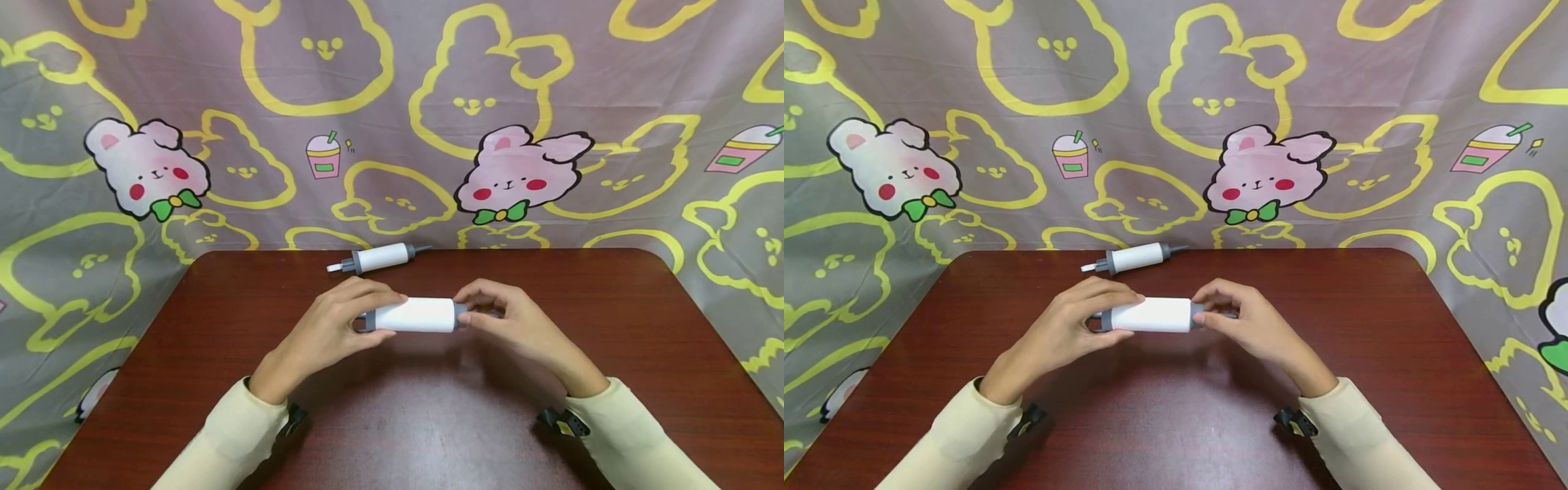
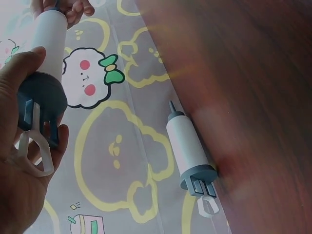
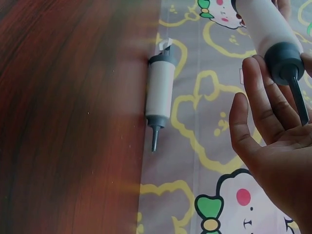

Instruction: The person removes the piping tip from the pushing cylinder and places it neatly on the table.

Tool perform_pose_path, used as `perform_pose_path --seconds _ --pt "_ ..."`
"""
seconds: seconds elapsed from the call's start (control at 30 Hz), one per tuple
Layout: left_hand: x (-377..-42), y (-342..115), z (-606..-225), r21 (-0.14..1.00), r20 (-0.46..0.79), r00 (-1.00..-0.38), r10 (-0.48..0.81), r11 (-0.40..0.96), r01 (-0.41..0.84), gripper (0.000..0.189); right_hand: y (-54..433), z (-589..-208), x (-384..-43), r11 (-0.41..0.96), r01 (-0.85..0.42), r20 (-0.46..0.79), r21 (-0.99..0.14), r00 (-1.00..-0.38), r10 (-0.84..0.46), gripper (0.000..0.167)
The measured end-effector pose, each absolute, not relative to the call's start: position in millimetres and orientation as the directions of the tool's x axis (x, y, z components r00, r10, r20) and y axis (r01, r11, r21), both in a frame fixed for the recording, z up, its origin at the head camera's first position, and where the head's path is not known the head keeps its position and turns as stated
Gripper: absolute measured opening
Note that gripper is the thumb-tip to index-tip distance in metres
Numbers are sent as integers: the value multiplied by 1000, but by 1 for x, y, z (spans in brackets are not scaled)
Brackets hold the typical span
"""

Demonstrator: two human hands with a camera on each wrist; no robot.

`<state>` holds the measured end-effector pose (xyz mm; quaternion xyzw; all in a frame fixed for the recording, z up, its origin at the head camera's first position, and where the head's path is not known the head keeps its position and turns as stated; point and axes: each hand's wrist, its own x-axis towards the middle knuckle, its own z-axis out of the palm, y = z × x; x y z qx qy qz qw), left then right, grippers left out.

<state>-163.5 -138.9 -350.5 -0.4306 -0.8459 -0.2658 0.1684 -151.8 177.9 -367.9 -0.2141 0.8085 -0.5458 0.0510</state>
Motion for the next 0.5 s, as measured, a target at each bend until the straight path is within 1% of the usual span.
perform_pose_path --seconds 0.23,0.5 --pt "-162 -139 -349 299 518 -570 638 489 819 48 176 -368 -151 303 -293 155 -907 -900 -407 24" --pt "-163 -138 -350 314 521 -581 626 492 812 49 175 -366 -148 328 -316 178 -890 -904 -388 29"
